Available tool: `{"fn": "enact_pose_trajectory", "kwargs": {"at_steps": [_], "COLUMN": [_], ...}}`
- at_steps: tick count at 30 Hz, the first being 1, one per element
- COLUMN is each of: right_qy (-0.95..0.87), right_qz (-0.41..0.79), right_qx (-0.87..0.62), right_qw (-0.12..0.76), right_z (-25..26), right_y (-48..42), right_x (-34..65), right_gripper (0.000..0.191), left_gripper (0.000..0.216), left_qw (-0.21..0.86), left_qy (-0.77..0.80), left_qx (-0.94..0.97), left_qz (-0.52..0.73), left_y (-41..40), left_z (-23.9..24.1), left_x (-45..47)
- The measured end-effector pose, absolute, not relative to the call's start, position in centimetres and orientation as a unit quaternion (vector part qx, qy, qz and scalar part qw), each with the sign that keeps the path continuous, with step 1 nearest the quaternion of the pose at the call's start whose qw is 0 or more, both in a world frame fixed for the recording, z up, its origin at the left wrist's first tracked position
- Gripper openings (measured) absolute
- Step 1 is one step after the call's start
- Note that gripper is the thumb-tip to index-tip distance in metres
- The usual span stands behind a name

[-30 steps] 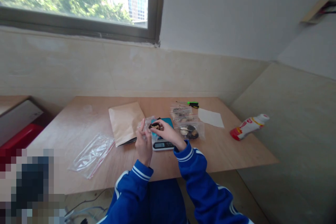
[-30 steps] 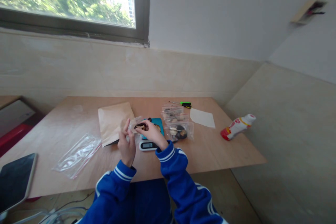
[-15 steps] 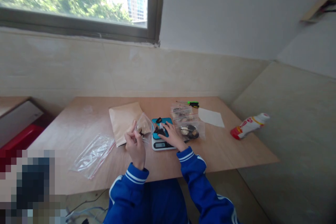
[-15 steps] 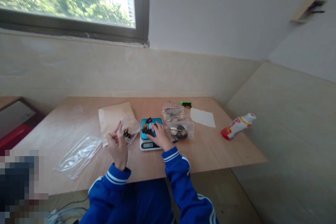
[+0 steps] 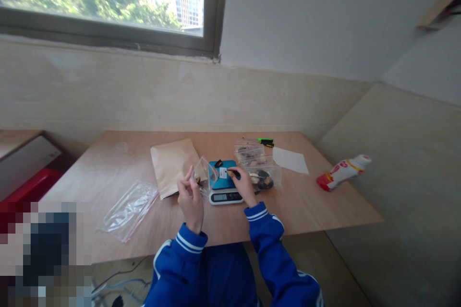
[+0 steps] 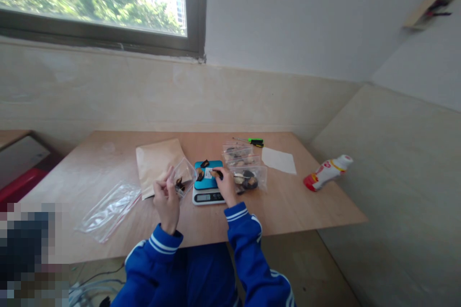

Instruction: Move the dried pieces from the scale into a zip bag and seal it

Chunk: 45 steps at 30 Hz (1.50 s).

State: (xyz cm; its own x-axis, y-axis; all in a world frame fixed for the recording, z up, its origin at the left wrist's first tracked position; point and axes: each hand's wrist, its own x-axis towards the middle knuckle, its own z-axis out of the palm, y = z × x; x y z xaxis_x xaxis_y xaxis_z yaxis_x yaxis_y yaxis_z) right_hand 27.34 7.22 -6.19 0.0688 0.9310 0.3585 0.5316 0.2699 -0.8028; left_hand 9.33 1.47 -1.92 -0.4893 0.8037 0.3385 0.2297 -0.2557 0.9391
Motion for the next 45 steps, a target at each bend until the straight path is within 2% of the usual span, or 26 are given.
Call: {"fn": "enact_pose_trajectory", "kwargs": {"at_steps": [5,8,12,15,18,20,23,25,29,35,42,45], "right_qy": [-0.593,-0.672,-0.771,-0.772,-0.746,-0.756,-0.79,-0.795,-0.778,-0.755,-0.671,-0.625], "right_qz": [0.29,0.287,0.286,0.299,0.267,0.234,0.239,0.239,0.246,0.259,0.279,0.303], "right_qx": [-0.501,-0.453,-0.396,-0.371,-0.412,-0.457,-0.483,-0.487,-0.478,-0.474,-0.5,-0.5], "right_qw": [0.56,0.51,0.41,0.421,0.451,0.405,0.293,0.27,0.326,0.372,0.47,0.518], "right_z": [-0.5,2.7,4.2,3.2,0.6,-1.8,-5.3,-6.8,-7.3,-6.7,-5.9,-4.3], "right_y": [6.5,5.4,4.6,5.6,7.9,9.7,11.6,12.1,12.2,11.7,11.7,11.4], "right_x": [25.0,22.9,21.2,21.6,23.2,24.1,24.7,24.7,25.0,25.7,25.9,25.3], "right_gripper": [0.022,0.026,0.046,0.046,0.04,0.047,0.064,0.058,0.031,0.041,0.026,0.029], "left_gripper": [0.023,0.023,0.018,0.017,0.018,0.018,0.02,0.021,0.022,0.022,0.021,0.021], "left_qw": [0.242,0.249,0.26,0.254,0.244,0.241,0.241,0.246,0.258,0.256,0.272,0.273], "left_qy": [0.575,0.576,0.572,0.575,0.58,0.582,0.585,0.585,0.578,0.574,0.556,0.553], "left_qx": [0.456,0.448,0.437,0.437,0.434,0.43,0.418,0.411,0.409,0.408,0.404,0.407], "left_qz": [0.635,0.637,0.644,0.643,0.645,0.647,0.652,0.655,0.657,0.662,0.673,0.673], "left_y": [1.8,1.8,1.6,1.4,1.3,1.3,1.2,1.2,1.1,1.1,1.4,1.5], "left_z": [-2.5,-2.6,-2.5,-2.4,-2.3,-2.2,-2.1,-2.0,-2.1,-2.2,-1.9,-1.9], "left_x": [9.6,9.8,9.9,9.7,9.3,9.1,8.7,8.6,8.3,8.3,8.4,8.4]}}
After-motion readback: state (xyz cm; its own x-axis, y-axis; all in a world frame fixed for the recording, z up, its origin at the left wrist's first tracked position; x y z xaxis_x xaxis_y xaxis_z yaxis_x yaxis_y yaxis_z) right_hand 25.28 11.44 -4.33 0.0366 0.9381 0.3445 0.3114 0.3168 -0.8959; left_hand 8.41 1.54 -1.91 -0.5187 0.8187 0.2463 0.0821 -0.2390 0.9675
